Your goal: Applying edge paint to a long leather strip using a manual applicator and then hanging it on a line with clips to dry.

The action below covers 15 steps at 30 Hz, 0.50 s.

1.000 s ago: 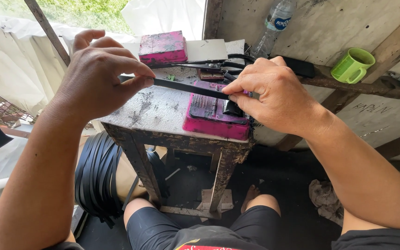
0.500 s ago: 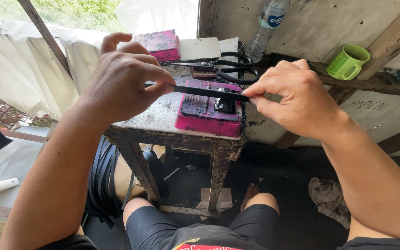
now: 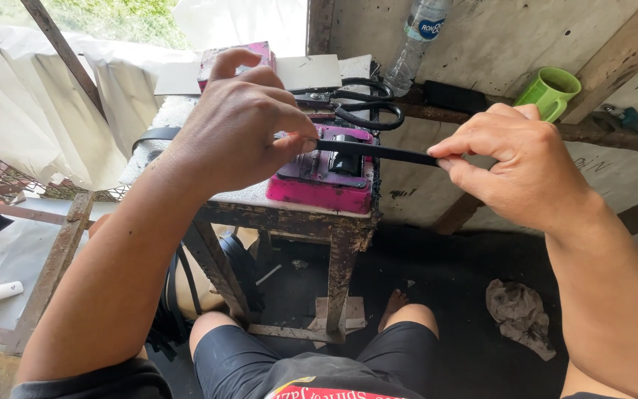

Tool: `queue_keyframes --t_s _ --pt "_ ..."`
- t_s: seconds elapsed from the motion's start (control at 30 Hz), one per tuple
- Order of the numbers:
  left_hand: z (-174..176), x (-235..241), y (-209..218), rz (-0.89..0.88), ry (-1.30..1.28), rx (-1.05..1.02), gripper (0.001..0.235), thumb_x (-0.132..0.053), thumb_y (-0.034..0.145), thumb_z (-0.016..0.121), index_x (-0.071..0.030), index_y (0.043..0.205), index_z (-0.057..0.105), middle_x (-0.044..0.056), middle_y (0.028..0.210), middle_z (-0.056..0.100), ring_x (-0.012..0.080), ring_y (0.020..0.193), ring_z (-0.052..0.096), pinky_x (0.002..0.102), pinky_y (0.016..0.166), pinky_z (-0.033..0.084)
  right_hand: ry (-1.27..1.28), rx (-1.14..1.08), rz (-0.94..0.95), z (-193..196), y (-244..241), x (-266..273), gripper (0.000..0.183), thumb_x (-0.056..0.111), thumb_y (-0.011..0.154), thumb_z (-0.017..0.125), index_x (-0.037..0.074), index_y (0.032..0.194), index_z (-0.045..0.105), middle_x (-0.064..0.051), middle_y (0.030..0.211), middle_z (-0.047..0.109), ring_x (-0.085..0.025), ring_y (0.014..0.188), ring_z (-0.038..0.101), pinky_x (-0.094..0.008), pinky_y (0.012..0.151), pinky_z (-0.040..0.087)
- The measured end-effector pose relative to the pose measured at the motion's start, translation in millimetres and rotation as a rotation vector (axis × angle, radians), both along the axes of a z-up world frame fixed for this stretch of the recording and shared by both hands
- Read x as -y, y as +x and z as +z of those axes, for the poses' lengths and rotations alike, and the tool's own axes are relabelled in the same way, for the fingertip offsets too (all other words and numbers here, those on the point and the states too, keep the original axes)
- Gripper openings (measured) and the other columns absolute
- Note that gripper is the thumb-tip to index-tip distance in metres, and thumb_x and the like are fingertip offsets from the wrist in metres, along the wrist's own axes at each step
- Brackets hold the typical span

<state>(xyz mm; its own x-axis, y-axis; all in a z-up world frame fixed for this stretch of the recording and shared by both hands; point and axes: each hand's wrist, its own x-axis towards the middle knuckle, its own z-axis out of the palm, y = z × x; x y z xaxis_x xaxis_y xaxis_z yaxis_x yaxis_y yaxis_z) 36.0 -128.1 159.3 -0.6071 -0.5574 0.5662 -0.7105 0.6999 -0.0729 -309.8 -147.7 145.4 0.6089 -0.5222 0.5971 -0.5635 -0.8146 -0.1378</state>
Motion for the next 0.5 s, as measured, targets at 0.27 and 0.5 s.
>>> queue_keyframes --t_s 0.27,0.5 --pt "-1.5 6.9 -18.3 -0.052 -0.008 -0.021 0.014 -0.030 0.098 0.075 -0.026 0.088 0.083 -0.007 0.084 0.078 0.0211 0.088 0.063 0.053 0.104 0.029 0.056 0.000 -0.060 1.5 -17.6 -7.2 0.014 0.002 0.088 0.080 0.015 0.095 0.080 0.002 0.093 0.076 -0.014 0.086 0.065 -0.038 0.097 0.038" --pt "3.5 6.5 -26.8 -0.061 -0.011 -0.014 0.015 -0.035 0.097 0.076 -0.025 0.086 0.083 -0.008 0.082 0.078 0.0215 0.087 0.065 0.053 0.102 0.030 0.033 -0.132 -0.115 13.0 -20.4 -10.4 0.010 0.016 0.091 0.077 0.020 0.100 0.080 0.005 0.108 0.073 -0.015 0.100 0.062 -0.043 0.102 0.030"
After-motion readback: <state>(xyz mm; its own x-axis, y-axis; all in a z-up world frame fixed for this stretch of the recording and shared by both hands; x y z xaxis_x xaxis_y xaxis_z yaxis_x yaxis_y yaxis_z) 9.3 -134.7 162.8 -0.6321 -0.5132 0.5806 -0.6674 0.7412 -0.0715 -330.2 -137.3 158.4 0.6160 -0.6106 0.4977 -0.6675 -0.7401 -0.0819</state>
